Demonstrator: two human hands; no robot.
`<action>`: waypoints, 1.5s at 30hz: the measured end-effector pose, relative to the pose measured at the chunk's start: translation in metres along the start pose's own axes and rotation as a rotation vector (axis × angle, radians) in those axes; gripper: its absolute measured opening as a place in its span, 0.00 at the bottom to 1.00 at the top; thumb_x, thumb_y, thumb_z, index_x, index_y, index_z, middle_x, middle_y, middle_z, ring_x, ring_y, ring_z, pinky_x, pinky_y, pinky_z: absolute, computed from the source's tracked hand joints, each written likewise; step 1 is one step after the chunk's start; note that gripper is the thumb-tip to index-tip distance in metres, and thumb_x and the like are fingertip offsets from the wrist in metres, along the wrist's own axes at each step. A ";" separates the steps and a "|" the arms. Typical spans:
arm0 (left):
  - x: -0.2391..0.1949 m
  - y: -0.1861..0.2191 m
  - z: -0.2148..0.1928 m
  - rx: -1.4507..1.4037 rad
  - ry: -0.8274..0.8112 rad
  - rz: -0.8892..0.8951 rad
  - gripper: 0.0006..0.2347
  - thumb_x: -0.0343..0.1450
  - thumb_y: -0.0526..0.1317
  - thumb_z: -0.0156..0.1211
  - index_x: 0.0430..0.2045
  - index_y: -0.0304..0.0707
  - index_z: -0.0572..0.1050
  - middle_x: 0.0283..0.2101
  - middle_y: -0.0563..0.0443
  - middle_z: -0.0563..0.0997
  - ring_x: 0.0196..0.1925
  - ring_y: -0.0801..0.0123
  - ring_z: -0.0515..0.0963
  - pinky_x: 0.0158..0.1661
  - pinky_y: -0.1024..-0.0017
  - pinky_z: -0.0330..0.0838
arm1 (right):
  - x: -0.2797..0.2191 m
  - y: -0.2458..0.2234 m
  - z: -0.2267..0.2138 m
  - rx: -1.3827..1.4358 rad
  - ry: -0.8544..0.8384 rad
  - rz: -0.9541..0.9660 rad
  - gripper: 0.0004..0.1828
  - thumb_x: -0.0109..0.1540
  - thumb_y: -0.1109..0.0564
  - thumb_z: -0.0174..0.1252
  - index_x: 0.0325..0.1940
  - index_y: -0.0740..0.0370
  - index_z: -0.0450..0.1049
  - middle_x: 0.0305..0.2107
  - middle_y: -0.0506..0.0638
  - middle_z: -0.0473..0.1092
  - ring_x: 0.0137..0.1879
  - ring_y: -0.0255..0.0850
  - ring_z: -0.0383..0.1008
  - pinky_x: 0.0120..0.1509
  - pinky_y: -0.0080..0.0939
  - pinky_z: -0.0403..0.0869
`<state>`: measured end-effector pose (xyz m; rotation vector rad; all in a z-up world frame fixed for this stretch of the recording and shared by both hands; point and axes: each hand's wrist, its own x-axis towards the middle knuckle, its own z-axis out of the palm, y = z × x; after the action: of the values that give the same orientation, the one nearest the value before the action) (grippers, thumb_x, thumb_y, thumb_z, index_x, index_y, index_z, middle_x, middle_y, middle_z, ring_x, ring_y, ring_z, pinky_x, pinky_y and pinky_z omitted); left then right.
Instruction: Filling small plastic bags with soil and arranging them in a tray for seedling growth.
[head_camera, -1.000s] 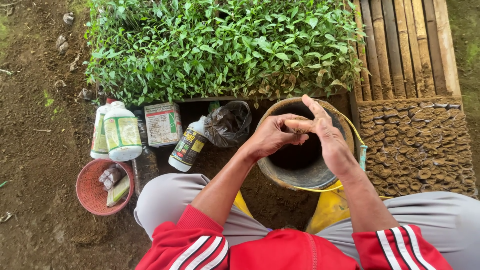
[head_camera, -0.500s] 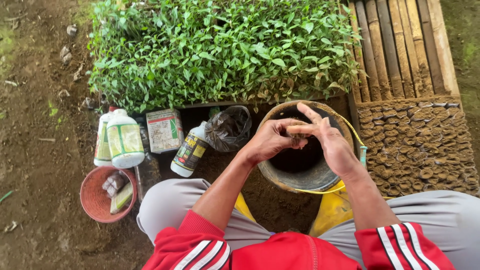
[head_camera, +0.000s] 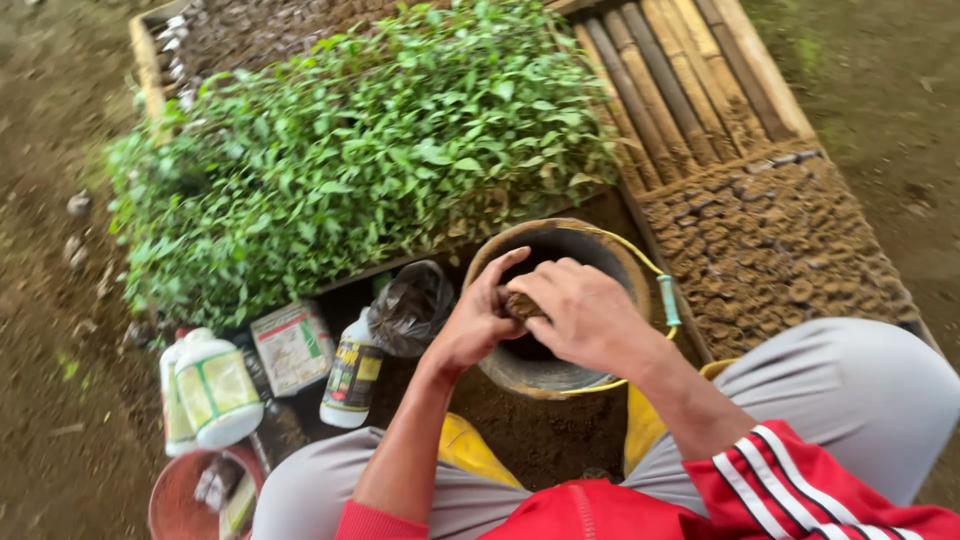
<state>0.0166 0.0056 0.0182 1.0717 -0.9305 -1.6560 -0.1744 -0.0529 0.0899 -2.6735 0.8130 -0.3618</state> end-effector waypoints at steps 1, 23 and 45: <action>0.000 0.002 0.002 0.003 -0.026 -0.006 0.44 0.57 0.18 0.58 0.73 0.41 0.55 0.36 0.41 0.80 0.35 0.69 0.79 0.35 0.77 0.76 | -0.001 -0.002 -0.004 -0.008 0.008 0.024 0.25 0.55 0.48 0.63 0.56 0.51 0.71 0.40 0.48 0.71 0.46 0.48 0.73 0.50 0.49 0.74; 0.000 -0.008 0.006 0.012 0.069 -0.100 0.47 0.55 0.16 0.55 0.74 0.43 0.51 0.54 0.36 0.74 0.44 0.61 0.80 0.44 0.67 0.81 | -0.005 0.008 0.022 -0.261 -0.039 0.063 0.15 0.53 0.44 0.66 0.36 0.51 0.72 0.28 0.45 0.70 0.38 0.44 0.71 0.44 0.46 0.66; 0.008 -0.005 0.025 0.536 0.368 -0.226 0.35 0.61 0.31 0.61 0.67 0.36 0.60 0.71 0.42 0.64 0.76 0.54 0.60 0.70 0.54 0.54 | -0.289 0.317 -0.110 -0.074 -0.122 1.340 0.11 0.65 0.47 0.63 0.45 0.52 0.84 0.36 0.55 0.81 0.31 0.42 0.75 0.43 0.48 0.76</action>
<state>-0.0100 0.0018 0.0201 1.8323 -1.0584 -1.3372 -0.5994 -0.1618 0.0297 -1.5973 2.2463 0.1793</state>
